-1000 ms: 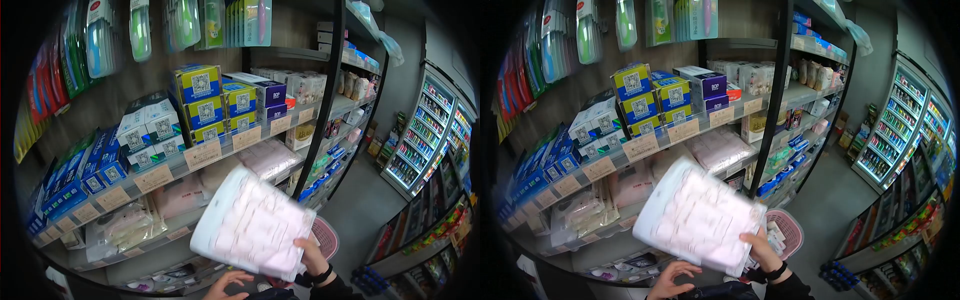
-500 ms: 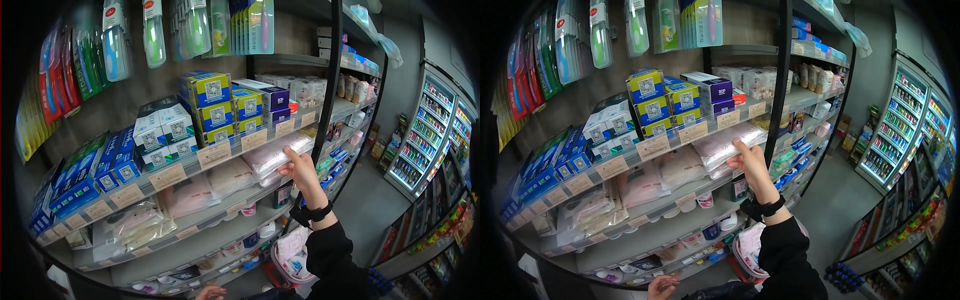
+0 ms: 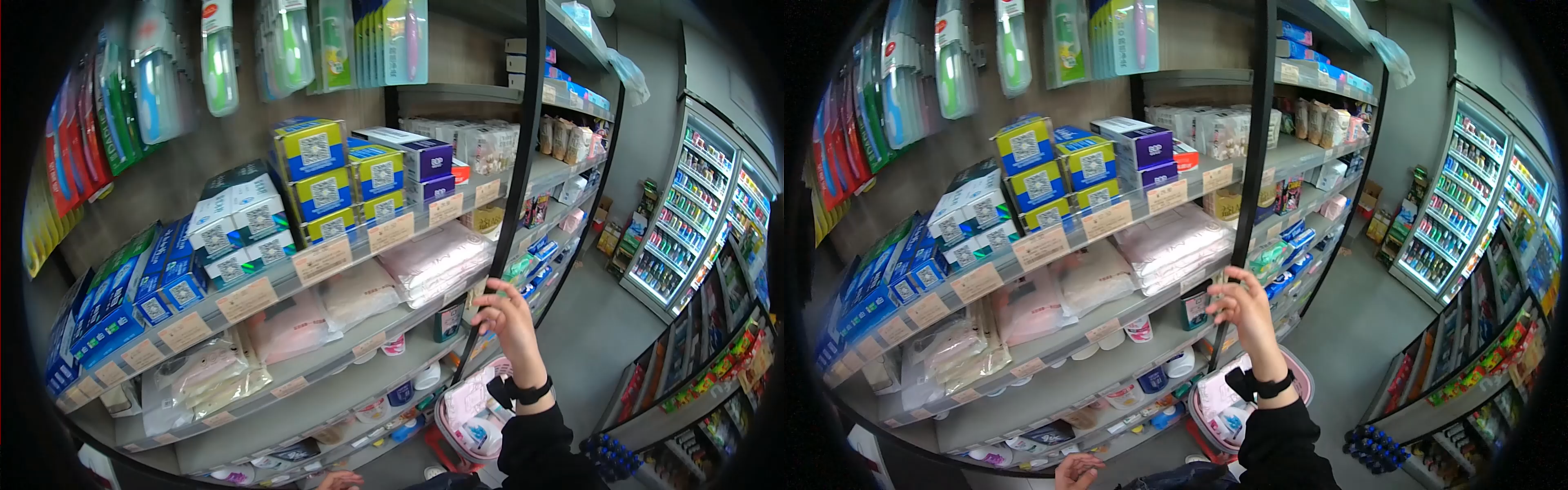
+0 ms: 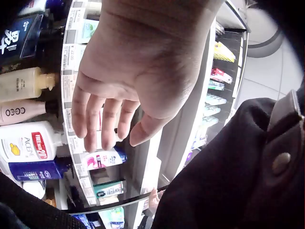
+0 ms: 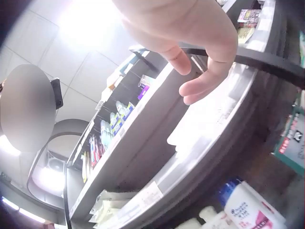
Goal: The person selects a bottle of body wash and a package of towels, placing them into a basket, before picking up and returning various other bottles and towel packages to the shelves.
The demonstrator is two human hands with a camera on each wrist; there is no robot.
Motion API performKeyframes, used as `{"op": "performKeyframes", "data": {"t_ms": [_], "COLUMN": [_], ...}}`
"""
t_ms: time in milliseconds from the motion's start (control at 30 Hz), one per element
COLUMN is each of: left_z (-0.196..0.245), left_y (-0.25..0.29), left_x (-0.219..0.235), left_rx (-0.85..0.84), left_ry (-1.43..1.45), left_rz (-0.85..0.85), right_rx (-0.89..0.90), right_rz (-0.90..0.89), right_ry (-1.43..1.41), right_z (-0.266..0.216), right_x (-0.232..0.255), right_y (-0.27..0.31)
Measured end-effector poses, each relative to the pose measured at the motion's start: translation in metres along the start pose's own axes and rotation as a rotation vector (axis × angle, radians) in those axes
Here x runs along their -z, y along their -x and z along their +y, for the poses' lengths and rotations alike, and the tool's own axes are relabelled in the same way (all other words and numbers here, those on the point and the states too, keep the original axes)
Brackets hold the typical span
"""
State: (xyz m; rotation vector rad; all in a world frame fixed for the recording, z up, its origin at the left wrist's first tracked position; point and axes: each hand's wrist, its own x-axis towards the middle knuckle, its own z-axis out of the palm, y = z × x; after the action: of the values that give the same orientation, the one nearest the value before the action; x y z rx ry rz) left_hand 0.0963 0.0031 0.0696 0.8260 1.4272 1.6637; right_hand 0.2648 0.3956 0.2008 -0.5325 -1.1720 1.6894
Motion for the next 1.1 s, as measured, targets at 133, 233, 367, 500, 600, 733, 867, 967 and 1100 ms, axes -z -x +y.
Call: {"op": "performKeyframes", "data": {"t_ms": [133,233,367,500,600,733,867,967,1100], "left_z": [0.000,-0.011,-0.020,-0.014,-0.016,-0.014,-0.015,-0.016,-0.011], "left_y": [-0.010,-0.021,-0.038,-0.051,-0.058,-0.062,-0.058,-0.051,-0.039], "left_x": [-0.009,-0.015,-0.025,-0.049,-0.056,-0.070,-0.081,-0.089,-0.096], "left_rx": [0.026,0.025,0.095,0.054,0.081,0.135,0.163,0.165,0.175], "left_ry": [-0.019,0.019,0.004,-0.030,-0.077,-0.135,-0.106,-0.089,-0.142], "left_rz": [-0.002,0.007,0.027,0.108,0.142,0.240,0.315,0.371,0.443], "right_rx": [-0.152,-0.376,-0.647,-0.612,-0.512,-0.479,-0.160,-0.100,0.166], "right_rz": [-0.042,-0.051,0.024,0.216,0.318,0.299,0.028,-0.291,-0.439], "right_ry": [0.135,0.270,0.229,0.391,0.782,1.166,1.175,1.423,1.545], "right_z": [0.056,0.107,0.164,0.203,0.237,0.249,0.289,0.287,0.327], "right_x": [0.050,0.078,0.121,0.190,0.259,0.283,0.282,0.240,0.219], "right_y": [0.029,0.064,0.110,0.134,0.140,0.136,0.108,0.074,0.051]}}
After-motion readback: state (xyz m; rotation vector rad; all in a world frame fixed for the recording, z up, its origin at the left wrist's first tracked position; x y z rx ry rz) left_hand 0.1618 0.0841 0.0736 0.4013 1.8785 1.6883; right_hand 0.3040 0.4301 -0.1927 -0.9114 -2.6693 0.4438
